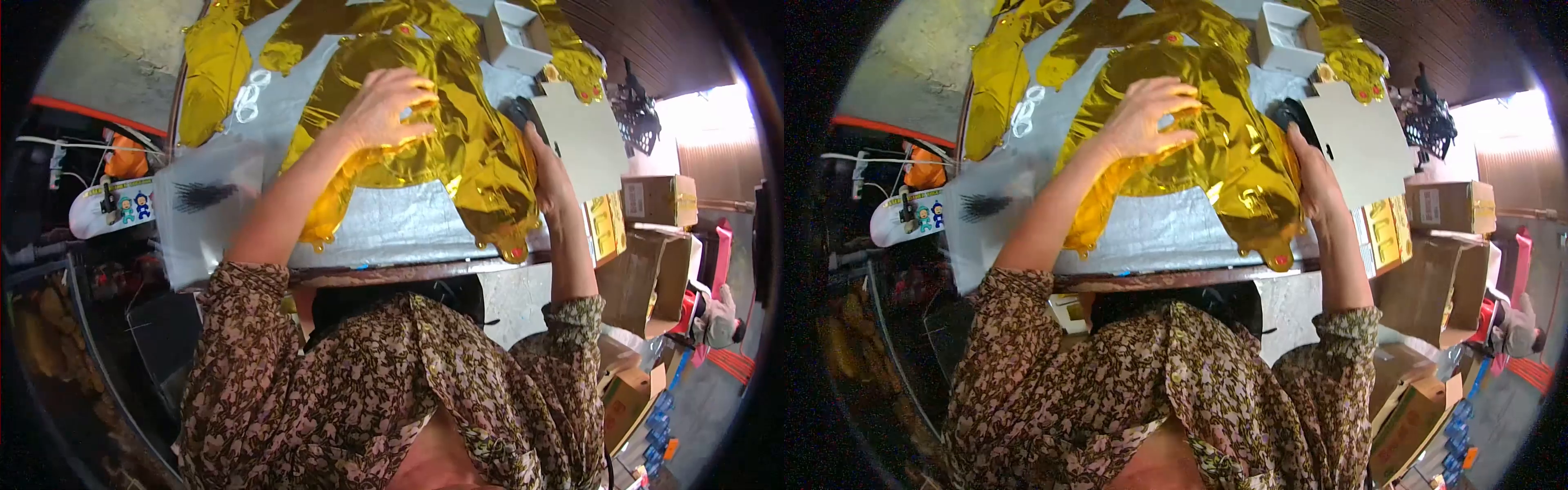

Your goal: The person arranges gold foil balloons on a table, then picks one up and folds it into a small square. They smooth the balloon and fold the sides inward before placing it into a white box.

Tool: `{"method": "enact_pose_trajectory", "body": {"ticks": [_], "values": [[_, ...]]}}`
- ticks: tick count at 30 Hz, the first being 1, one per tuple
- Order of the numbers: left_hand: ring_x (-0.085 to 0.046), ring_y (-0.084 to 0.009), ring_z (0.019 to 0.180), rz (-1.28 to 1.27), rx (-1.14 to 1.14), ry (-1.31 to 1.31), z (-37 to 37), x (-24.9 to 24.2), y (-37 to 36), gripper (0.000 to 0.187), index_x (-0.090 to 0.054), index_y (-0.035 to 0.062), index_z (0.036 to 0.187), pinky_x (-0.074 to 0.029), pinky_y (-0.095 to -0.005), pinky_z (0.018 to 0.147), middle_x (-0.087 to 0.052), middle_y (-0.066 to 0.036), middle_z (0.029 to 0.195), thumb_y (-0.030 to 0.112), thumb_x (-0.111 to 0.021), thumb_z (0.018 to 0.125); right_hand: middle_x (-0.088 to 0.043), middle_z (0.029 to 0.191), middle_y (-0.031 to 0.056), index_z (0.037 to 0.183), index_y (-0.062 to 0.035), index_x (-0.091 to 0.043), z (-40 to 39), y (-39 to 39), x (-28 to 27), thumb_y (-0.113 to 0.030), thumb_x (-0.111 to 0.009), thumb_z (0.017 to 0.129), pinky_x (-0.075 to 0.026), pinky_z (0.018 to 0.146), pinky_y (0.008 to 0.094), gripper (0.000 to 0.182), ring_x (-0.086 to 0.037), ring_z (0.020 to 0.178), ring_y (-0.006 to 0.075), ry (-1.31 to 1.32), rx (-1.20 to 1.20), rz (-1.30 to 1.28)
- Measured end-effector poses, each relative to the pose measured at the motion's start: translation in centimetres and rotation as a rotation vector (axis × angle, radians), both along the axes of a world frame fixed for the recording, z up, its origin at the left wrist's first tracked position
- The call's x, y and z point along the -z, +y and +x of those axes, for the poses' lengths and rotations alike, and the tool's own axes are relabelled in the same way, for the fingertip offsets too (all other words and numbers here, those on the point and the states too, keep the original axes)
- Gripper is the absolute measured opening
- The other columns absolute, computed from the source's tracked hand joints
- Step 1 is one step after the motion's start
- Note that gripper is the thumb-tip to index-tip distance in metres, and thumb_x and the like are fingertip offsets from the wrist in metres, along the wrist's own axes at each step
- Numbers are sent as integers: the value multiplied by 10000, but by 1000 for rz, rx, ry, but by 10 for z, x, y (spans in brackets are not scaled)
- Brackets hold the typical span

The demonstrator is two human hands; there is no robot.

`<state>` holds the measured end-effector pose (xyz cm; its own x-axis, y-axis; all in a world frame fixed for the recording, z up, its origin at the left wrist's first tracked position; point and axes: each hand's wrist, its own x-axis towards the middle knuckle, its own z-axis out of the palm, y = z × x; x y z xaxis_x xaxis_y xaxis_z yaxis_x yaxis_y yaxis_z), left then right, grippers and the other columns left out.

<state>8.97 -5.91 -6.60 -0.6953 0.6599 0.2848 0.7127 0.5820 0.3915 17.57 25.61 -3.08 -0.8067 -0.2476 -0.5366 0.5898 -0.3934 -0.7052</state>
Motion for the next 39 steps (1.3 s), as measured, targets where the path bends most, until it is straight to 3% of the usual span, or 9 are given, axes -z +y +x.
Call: {"method": "enact_pose_trajectory", "body": {"ticks": [5, 16, 24, 28, 31, 32, 34, 37, 39], "values": [[-518, -275, 1359, 119, 11, -15, 3, 1, -3, 532, -724, 145, 1261, -328, -477, 1175, -611, -63, 1432, 464, -809, 843, -714, 1248, 142, 1358, 34, -589, 3, 2, -1, -433, -500, 1099, -618, 910, 357, 542, -726, 1071, 217, 15, 14, 79], [-482, -257, 1412, 88, 7, -82, 1, 6, -2, 540, -722, 192, 1279, -302, -493, 1218, -586, -43, 1481, 504, -804, 846, -717, 1224, 143, 1344, 22, -595, 8, 0, -14, -403, -520, 1095, -619, 905, 356, 498, -725, 1066, 219, -61, 82, 140], [-471, -266, 1413, 74, -19, -46, 6, -1, 1, 541, -701, 216, 1321, -305, -492, 1205, -588, -35, 1462, 476, -798, 857, -705, 1266, 183, 1362, 53, -579, -2, 22, 11, -310, -463, 1115, -612, 959, 398, 454, -719, 1114, 275, -50, 109, -245], [-476, -261, 1399, 78, -13, -20, 7, 0, 3, 543, -694, 250, 1347, -314, -475, 1191, -572, -25, 1462, 453, -798, 854, -654, 1337, 244, 1413, 82, -515, -3, 15, 11, -290, -462, 1110, -605, 984, 451, 482, -687, 1180, 331, -24, 78, -580], [-464, -255, 1404, 57, -19, -21, 7, -1, 3, 545, -688, 259, 1362, -310, -462, 1190, -560, -11, 1469, 433, -794, 857, -624, 1381, 242, 1483, 66, -440, -4, 13, 8, -342, -491, 1101, -561, 1056, 455, 562, -650, 1239, 346, -8, 52, -495], [-464, -255, 1404, 59, -19, -21, 7, 0, 2, 545, -688, 259, 1362, -310, -462, 1190, -560, -11, 1469, 433, -794, 857, -626, 1389, 216, 1476, 54, -461, 6, -1, -4, -356, -491, 1101, -537, 1082, 432, 556, -628, 1272, 320, 186, 33, -184], [-454, -251, 1410, 51, -22, -15, 5, 0, 4, 508, -699, 254, 1339, -308, -450, 1188, -549, -6, 1476, 379, -783, 854, -618, 1421, 140, 1457, 26, -516, 2, -23, -18, -389, -500, 1099, -470, 1131, 370, 548, -581, 1329, 247, 83, 126, -29], [-475, -267, 1389, -4, 5, -1, 4, -5, 5, 554, -692, 183, 1323, -318, -441, 1170, -584, -68, 1437, 426, -765, 831, -637, 1388, 132, 1484, 19, -506, 6, -55, -38, -521, -466, 1079, -499, 1075, 398, 676, -615, 1270, 262, 148, -193, 112], [-482, -278, 1384, 168, -32, -51, 7, -3, 5, 654, -619, 131, 1388, -325, -445, 1166, -586, -109, 1428, 456, -768, 841, -631, 1386, 194, 1514, -34, -497, 13, -92, -73, -596, -376, 1085, -546, 1033, 423, 717, -680, 1171, 288, 519, -574, 376]]}}
